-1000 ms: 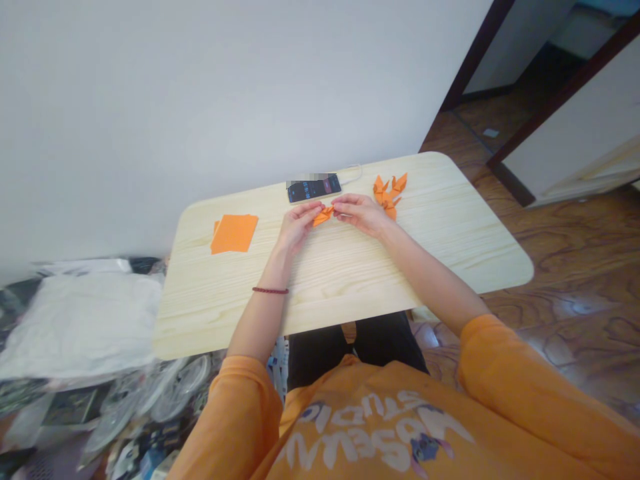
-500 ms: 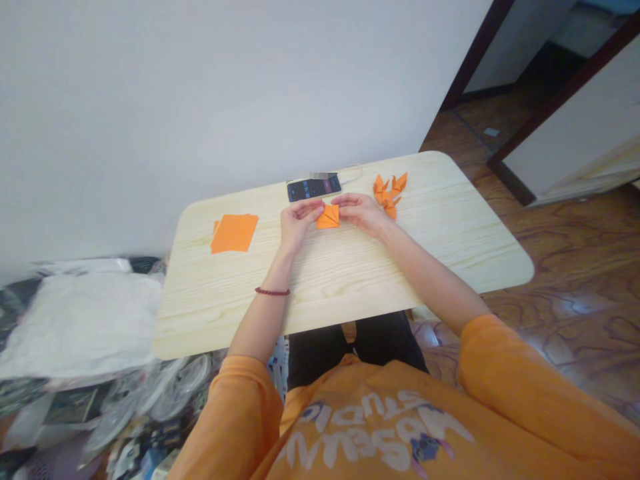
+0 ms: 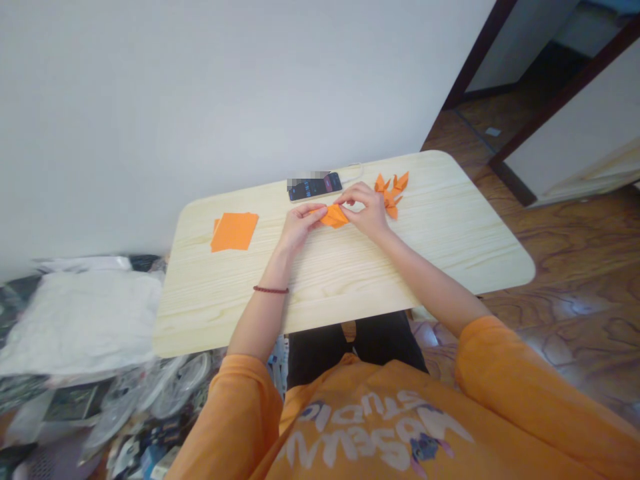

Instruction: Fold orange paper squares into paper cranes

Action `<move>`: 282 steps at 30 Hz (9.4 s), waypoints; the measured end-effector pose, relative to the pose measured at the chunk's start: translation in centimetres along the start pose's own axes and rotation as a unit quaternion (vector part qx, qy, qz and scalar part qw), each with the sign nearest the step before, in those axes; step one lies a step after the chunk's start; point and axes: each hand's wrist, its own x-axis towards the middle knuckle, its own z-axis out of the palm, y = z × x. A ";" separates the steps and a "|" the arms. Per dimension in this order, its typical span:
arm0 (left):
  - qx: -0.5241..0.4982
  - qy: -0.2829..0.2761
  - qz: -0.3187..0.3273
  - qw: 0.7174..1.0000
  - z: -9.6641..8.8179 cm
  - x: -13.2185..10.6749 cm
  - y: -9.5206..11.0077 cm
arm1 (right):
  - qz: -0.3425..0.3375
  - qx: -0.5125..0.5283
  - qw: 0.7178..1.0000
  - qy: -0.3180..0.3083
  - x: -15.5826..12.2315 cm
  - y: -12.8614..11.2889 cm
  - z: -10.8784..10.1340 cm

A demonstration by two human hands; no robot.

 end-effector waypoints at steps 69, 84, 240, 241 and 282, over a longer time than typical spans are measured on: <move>-0.017 -0.117 -0.067 0.991 -0.5 -0.7 0.9 | -0.146 -0.013 0.987 -0.065 -1.0 -0.6 0.1; -0.023 -0.056 -0.087 0.994 -1.3 0.2 -0.2 | 0.170 0.223 0.955 -0.094 -0.4 -1.7 0.3; 0.137 0.014 0.083 0.987 1.5 -1.2 0.3 | 0.388 0.355 0.850 -0.025 0.3 -1.1 0.8; 0.137 0.015 0.082 0.987 1.5 -1.3 0.3 | 0.384 0.354 0.852 -0.031 0.2 -1.1 0.8; 0.167 -0.017 0.054 0.984 1.8 -1.7 0.6 | 0.364 0.296 0.883 -0.019 0.4 -0.8 0.4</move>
